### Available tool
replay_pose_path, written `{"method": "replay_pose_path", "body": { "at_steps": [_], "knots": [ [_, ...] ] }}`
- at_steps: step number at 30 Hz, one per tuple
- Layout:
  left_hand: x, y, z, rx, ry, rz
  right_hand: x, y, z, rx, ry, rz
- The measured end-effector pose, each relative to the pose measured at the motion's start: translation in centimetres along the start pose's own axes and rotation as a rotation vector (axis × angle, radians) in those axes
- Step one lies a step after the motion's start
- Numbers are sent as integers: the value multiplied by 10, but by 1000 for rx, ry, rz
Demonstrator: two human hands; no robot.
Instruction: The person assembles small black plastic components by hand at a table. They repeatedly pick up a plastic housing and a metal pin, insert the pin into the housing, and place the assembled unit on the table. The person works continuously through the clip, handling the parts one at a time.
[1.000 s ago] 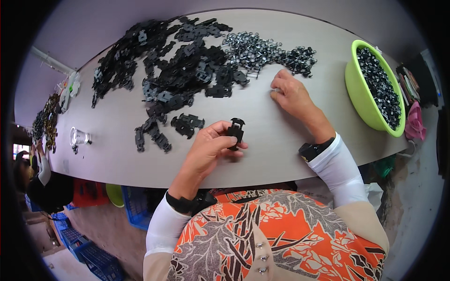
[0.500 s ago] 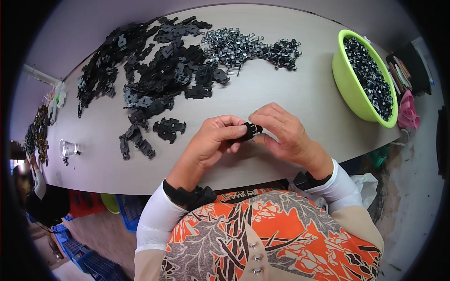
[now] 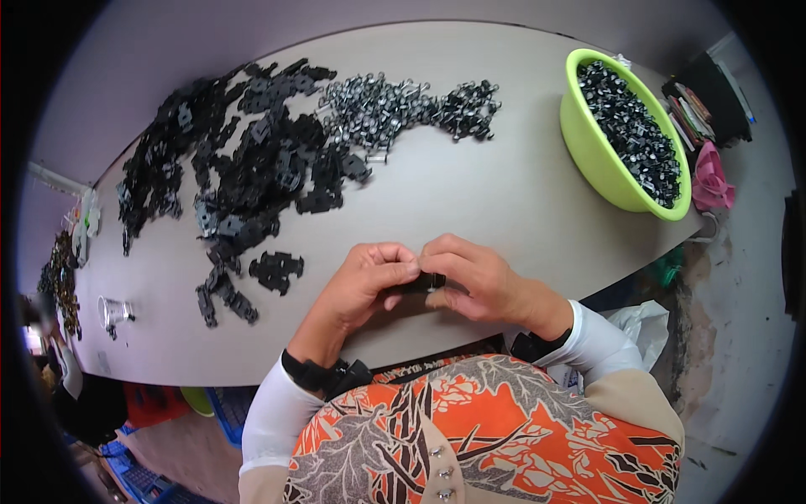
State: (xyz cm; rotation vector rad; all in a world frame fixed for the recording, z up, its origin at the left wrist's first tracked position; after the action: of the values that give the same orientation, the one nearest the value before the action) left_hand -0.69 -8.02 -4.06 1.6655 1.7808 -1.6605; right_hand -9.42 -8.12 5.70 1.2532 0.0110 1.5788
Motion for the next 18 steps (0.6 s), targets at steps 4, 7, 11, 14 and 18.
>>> {"method": "replay_pose_path", "body": {
  "at_steps": [4,7,11,14,18],
  "knots": [
    [-9,6,4,-67,-42,91,-62,50,15,-34,-215,-23],
    [-13,12,6,-99,-73,109,-113,108,25,-262,-367,-384],
    [-14,11,7,-82,-76,106,-138,109,30,-163,-277,-643],
    [-14,15,2,-97,-81,89,-129,84,31,38,-227,-620],
    [-11,15,5,-84,-82,66,-93,79,15,14,-159,-388]
  ]
}}
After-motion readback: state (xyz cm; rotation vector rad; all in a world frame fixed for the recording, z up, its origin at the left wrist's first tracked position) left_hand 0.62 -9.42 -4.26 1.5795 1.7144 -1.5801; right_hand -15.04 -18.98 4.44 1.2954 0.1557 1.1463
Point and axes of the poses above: each hand's wrist, its own z-axis towards the middle knuckle, its own y-axis out of the back of the hand, x = y × z, the point moved 10 cm from there along z, towards the middle knuckle, and after that the axes turned 2 degrees about x, right-handed, at the moved point
